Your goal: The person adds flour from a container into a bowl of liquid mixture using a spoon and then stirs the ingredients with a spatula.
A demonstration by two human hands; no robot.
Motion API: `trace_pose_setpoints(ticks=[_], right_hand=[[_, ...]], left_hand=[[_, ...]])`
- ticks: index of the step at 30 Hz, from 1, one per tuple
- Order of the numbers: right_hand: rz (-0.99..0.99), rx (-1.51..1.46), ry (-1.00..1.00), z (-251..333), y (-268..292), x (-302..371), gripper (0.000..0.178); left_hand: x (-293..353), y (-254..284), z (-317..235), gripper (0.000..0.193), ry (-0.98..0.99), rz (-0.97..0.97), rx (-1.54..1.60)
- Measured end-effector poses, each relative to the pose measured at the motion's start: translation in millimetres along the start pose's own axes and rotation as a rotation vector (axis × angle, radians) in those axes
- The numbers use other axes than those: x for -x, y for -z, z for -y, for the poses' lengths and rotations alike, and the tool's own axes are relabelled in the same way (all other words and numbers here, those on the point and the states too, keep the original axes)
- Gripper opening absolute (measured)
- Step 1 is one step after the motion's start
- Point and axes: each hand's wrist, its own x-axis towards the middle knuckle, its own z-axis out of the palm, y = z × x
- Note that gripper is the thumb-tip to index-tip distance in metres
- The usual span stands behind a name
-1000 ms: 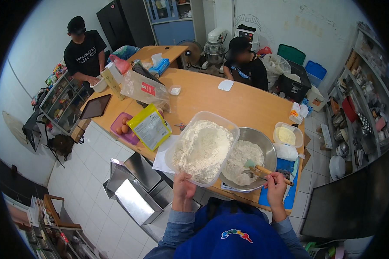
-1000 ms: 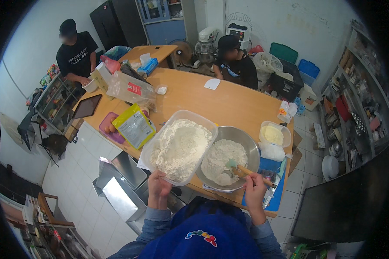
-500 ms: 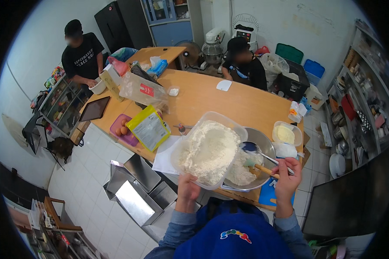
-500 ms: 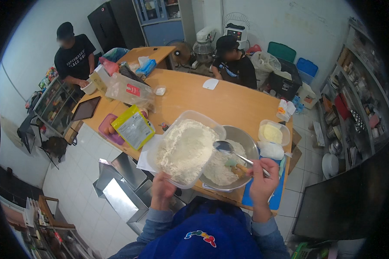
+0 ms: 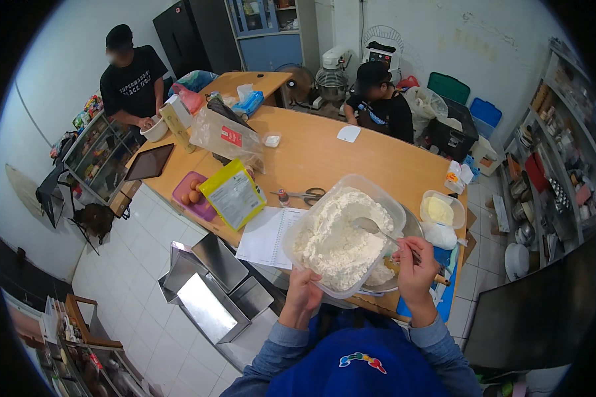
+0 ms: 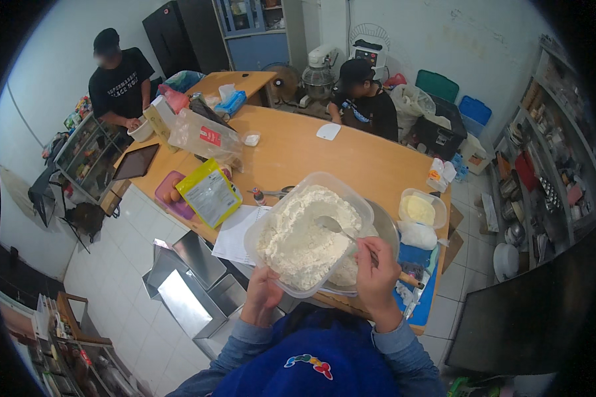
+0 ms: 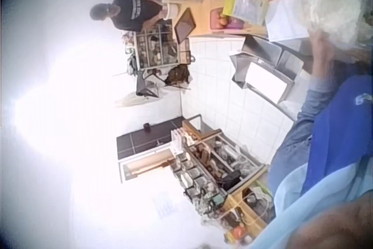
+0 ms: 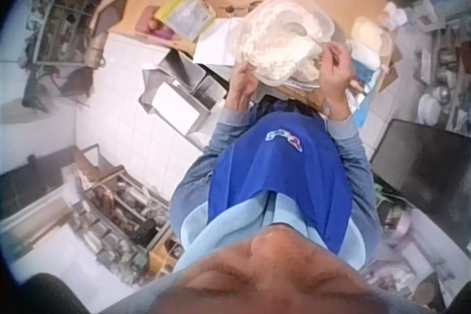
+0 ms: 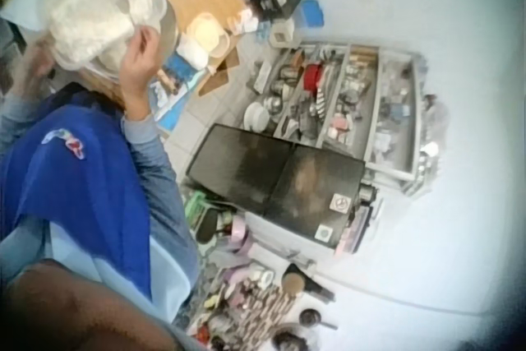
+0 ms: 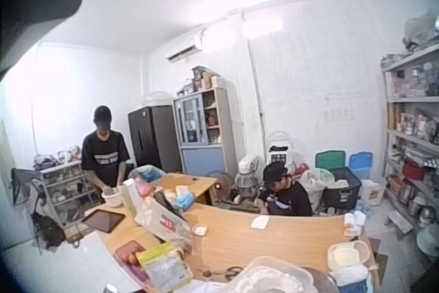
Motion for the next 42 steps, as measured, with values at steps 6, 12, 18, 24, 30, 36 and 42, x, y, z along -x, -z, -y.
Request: trace_pose_setpoints(ticks=[6,12,18,24,30,36,42], right_hand=[[-0.012,0.04,0.044,3,5,1,0.011],[-0.02,0.063,0.064,2,8,1,0.011],[-0.044,0.044,0.053,5,7,2,0.011],[-0.028,0.039,0.006,3,9,5,0.011],[-0.097,0.043,0.007,2,15,4,0.01],[-0.167,0.071,-0.019,-1,33,2,0.009],[-0.23,0.101,-0.024,-2,42,0,0.01]], left_hand=[[0,-3,2,0.072,-0.032,-0.027,-0.067],[-1,-2,2,0.074,0.012,0.0,0.005],[-1,2,3,0.074,0.021,-0.017,0.008],[-3,6,9,0.074,-0.001,0.012,0.023],[-1,-4,20,0.076,0.026,0.005,-0.02],[-4,-19,35,0.067,0.095,0.022,0.045],[-8,-21,43,0.064,0.163,0.065,0.039]])
